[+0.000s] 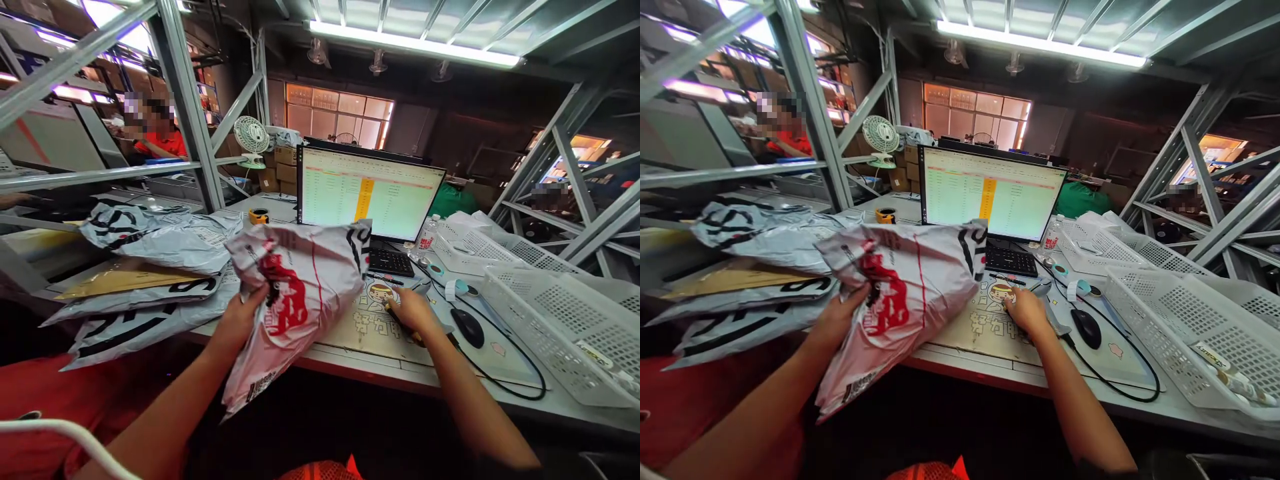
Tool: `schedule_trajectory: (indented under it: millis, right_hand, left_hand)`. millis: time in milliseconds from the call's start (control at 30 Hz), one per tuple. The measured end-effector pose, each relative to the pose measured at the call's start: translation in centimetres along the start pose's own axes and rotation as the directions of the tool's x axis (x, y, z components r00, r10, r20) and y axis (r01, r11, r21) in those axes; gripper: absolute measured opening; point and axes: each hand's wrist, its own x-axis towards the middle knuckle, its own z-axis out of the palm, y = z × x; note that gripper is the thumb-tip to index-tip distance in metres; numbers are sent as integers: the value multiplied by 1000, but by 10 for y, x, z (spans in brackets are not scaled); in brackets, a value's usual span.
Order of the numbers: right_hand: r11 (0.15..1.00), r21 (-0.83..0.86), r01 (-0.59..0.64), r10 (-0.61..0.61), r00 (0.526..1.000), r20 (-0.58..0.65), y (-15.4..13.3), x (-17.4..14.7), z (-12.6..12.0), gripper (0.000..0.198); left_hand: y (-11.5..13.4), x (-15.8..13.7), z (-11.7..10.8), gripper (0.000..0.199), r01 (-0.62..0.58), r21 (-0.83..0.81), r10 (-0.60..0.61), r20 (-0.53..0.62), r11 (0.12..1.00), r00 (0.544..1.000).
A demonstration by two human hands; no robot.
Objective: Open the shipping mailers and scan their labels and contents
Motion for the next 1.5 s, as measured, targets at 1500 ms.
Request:
schedule_trajectory:
  millis: [1500]
  right_hand:
    - [778, 237, 582, -548, 813, -197, -152, -55, 27, 47]
  left_hand:
    - [-42, 71, 87, 18, -537, 468, 179, 614, 702, 769]
